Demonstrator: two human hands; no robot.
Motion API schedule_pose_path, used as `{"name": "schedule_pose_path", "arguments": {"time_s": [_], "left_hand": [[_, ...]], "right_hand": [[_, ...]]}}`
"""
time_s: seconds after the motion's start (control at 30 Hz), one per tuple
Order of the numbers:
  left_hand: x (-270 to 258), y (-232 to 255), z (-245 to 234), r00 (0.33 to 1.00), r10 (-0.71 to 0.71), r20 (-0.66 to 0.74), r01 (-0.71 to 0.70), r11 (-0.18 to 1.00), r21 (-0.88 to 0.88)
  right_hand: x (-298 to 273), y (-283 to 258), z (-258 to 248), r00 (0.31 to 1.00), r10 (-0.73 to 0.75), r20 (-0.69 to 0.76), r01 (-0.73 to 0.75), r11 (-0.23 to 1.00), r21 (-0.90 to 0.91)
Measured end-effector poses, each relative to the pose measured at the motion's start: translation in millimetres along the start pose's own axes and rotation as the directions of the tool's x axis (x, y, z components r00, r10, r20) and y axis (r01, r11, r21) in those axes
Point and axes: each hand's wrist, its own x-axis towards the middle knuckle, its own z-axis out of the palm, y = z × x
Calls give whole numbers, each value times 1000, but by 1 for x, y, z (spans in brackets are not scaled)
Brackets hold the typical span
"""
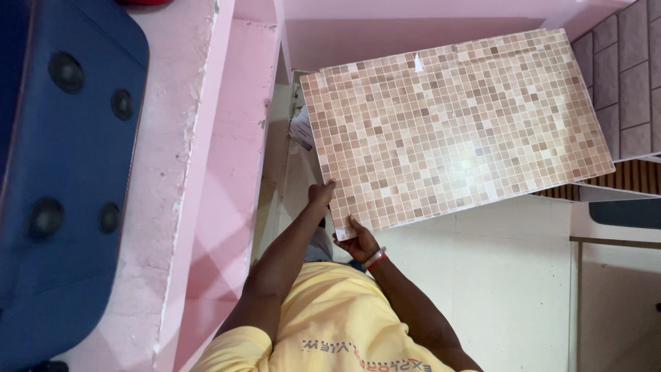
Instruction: The person moves a large tiled panel, picks up a white wooden component from the floor, and attaches it to the base of a white cabinet frame before positioning the finished cabinet against a wall.
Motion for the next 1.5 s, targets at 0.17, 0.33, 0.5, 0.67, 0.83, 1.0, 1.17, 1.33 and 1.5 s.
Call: {"name": "schedule_pose_path", "arguments": {"time_s": [0.17,0.33,0.5,0.67,0.83,1.0,1.17,1.33,1.5], "left_hand": [[37,51,-13,999,33,18,-31,998,-62],[78,93,-8,990,130,-59,-122,985,122],[87,100,-6,910,412,41,-413,894,173],[93,106,-9,942,316,110,-335,885,322],[92,105,-13,922,350,167,-386,869,309],[91,100,-16,926,330,184,-367,902,228],[84,95,-21,931,297,210,-333,929,162],[67,83,-27,950,211,232,-244,962,125],[55,68,-33,943,158,291,-168,986,9]], "right_hand": [[-7,6,26,993,-99,-61,106,984,141],[-2,13,34,955,-224,-196,275,917,288],[1,16,36,930,-303,-208,353,895,273],[0,18,43,898,-297,-324,377,900,220],[0,24,38,876,-317,-364,407,890,204],[5,32,27,862,-363,-354,445,876,185],[2,40,21,857,-404,-320,468,870,153],[-5,47,15,854,-386,-348,453,881,135],[-11,58,0,851,-387,-355,439,896,74]]}}
